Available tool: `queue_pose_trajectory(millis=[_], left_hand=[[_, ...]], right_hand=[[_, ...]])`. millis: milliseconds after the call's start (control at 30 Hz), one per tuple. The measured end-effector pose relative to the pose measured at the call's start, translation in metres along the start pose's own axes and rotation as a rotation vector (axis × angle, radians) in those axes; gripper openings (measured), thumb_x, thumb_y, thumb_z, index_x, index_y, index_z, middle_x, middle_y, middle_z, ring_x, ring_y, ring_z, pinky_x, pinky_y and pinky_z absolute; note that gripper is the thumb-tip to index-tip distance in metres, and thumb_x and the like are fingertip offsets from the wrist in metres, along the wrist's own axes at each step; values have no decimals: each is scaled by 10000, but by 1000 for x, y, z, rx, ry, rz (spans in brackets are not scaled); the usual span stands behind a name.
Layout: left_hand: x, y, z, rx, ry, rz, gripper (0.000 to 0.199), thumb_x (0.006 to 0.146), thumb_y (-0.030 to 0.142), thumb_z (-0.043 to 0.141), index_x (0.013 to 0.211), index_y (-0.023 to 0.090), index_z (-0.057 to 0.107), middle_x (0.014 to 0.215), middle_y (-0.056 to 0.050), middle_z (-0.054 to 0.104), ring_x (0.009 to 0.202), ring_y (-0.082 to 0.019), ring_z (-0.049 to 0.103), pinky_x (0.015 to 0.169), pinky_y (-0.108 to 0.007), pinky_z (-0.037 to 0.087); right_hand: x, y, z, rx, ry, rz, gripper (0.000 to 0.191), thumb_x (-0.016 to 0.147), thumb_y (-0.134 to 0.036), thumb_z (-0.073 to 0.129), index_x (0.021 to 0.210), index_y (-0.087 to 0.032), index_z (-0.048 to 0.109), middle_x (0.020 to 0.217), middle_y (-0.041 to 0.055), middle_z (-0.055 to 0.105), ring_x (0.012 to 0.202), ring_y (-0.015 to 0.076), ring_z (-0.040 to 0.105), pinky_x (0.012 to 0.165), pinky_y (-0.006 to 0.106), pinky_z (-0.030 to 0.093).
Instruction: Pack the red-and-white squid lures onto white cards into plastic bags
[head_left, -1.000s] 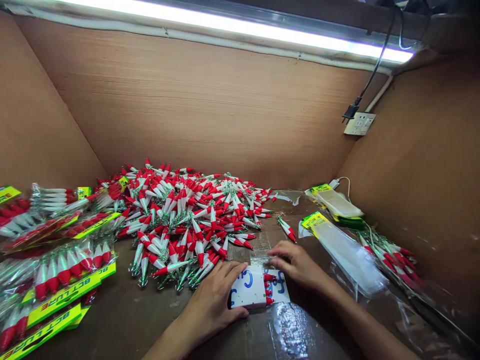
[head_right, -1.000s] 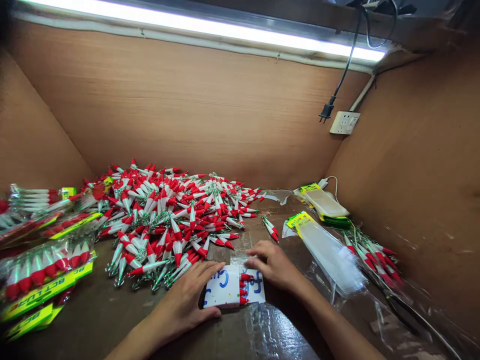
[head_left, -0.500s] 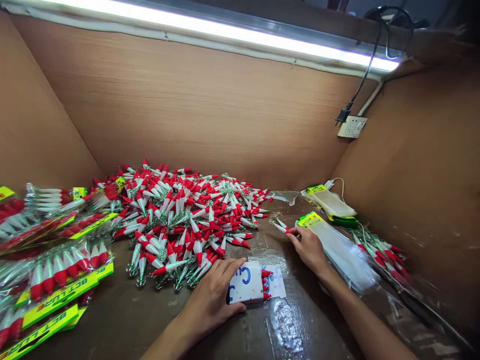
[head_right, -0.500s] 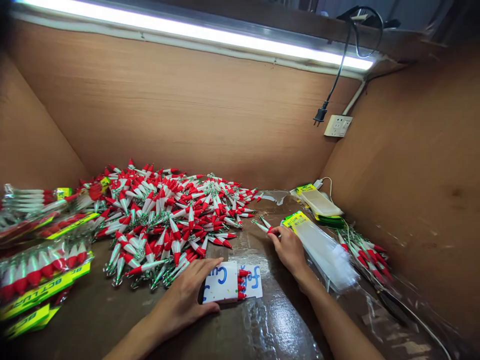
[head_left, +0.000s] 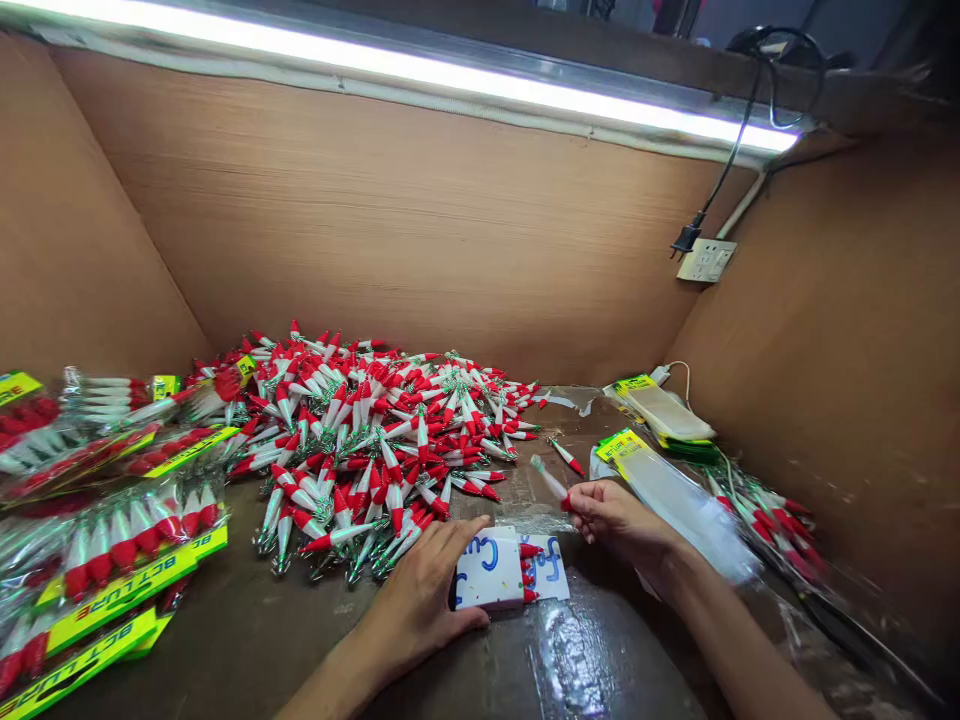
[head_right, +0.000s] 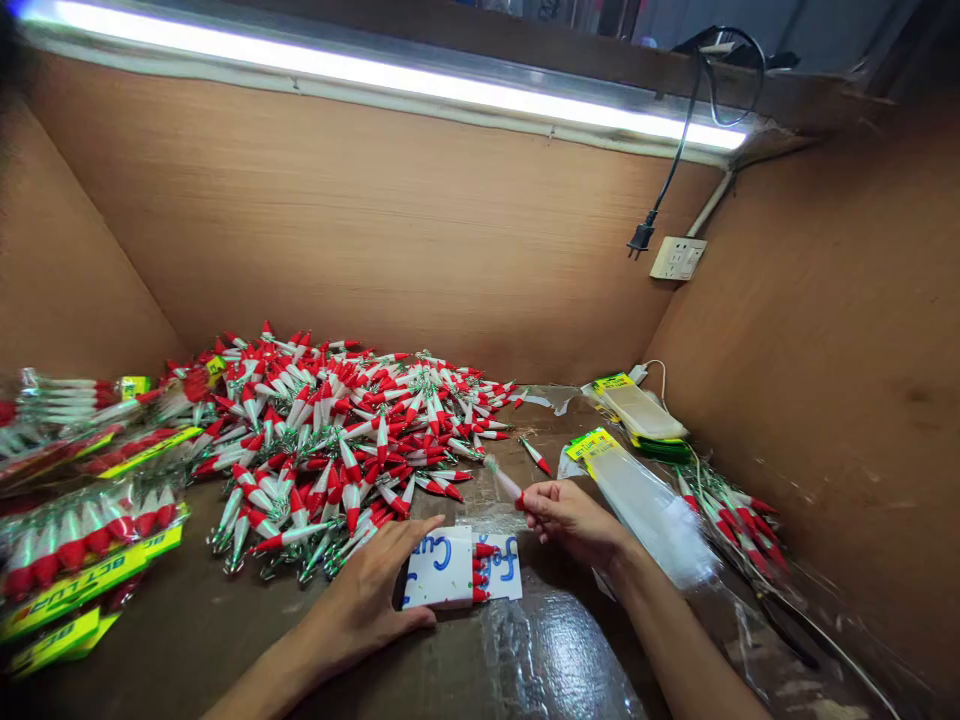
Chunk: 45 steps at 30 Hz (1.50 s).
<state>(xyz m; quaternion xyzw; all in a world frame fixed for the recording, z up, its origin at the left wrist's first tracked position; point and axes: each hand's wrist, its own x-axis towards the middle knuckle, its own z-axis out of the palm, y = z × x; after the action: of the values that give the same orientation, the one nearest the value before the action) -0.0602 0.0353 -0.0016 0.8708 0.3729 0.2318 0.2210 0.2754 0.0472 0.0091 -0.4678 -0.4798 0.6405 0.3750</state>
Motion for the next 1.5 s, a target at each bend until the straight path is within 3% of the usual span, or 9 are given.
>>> queue_pose_trajectory(millis=[167, 300, 400, 500, 700, 867, 1067, 1200, 1500], left_hand=[[0, 0, 1, 10, -3, -7, 1038, 640, 284, 932, 1509, 356, 368, 1384, -56, 585, 1222, -310, 552, 1047, -475, 455], [1, -1, 3, 9, 2, 6, 1043, 631, 277, 932, 1507, 354, 371, 1386, -60, 586, 1221, -316, 554, 1046, -478, 453], [1, -3, 2, 14, 3, 11, 1005, 638, 287, 924, 1491, 347, 398, 1367, -57, 597, 1201, -312, 567, 1030, -472, 464], [2, -6, 1, 22, 14, 11, 918, 650, 283, 911, 1447, 333, 459, 1342, -52, 608, 1190, -305, 576, 1022, -464, 474], [5, -12, 3, 28, 10, 37, 823, 669, 278, 897, 1395, 320, 512, 1358, -64, 592, 1211, -306, 573, 1042, -479, 476], [5, -15, 4, 48, 6, 62, 769, 709, 299, 875, 1393, 316, 524, 1373, -76, 581, 1220, -310, 573, 1046, -489, 480], [5, -15, 4, 94, -9, 53, 750, 724, 311, 866, 1396, 332, 534, 1394, -87, 564, 1222, -319, 574, 1043, -503, 485], [4, -10, 2, 101, -24, 43, 757, 738, 292, 851, 1414, 337, 514, 1406, -82, 551, 1237, -312, 560, 1052, -498, 479], [2, -3, -2, 134, -78, 27, 762, 746, 298, 847, 1423, 412, 517, 1438, -66, 520, 1252, -331, 540, 1053, -526, 470]], right_hand=[[-4, -1, -16, -674, 8, -56, 283, 831, -436, 742, 898, -162, 770, 850, 33, 751, 784, 186, 633, 672, 254, 425], [0, 6, 14, -854, 40, -98, 219, 889, -389, 663, 929, -200, 768, 863, 14, 760, 796, 195, 652, 670, 262, 413], [5, 13, 42, -988, 145, -221, 175, 904, -355, 661, 904, -210, 758, 884, 23, 748, 831, 196, 649, 714, 270, 413], [7, 13, 52, -1113, 194, -349, 136, 923, -331, 667, 899, -216, 735, 903, 28, 729, 883, 196, 631, 754, 270, 413], [1, 0, 36, -1236, 123, -426, 181, 981, -383, 620, 959, -233, 719, 943, 32, 721, 911, 196, 611, 772, 269, 420], [8, 10, 43, -1272, 16, -457, 241, 1024, -377, 546, 980, -227, 730, 944, 39, 725, 898, 189, 610, 776, 269, 429], [13, 19, 45, -1224, 92, -523, 166, 981, -316, 631, 1104, -227, 700, 999, 39, 705, 947, 190, 610, 798, 268, 440], [13, 18, 41, -1213, 59, -527, 68, 965, -275, 657, 979, -212, 681, 944, 16, 694, 898, 169, 610, 771, 253, 433], [17, 26, 51, -1397, 120, -595, 127, 978, -315, 635, 942, -199, 669, 940, 38, 685, 892, 190, 574, 785, 297, 393]])
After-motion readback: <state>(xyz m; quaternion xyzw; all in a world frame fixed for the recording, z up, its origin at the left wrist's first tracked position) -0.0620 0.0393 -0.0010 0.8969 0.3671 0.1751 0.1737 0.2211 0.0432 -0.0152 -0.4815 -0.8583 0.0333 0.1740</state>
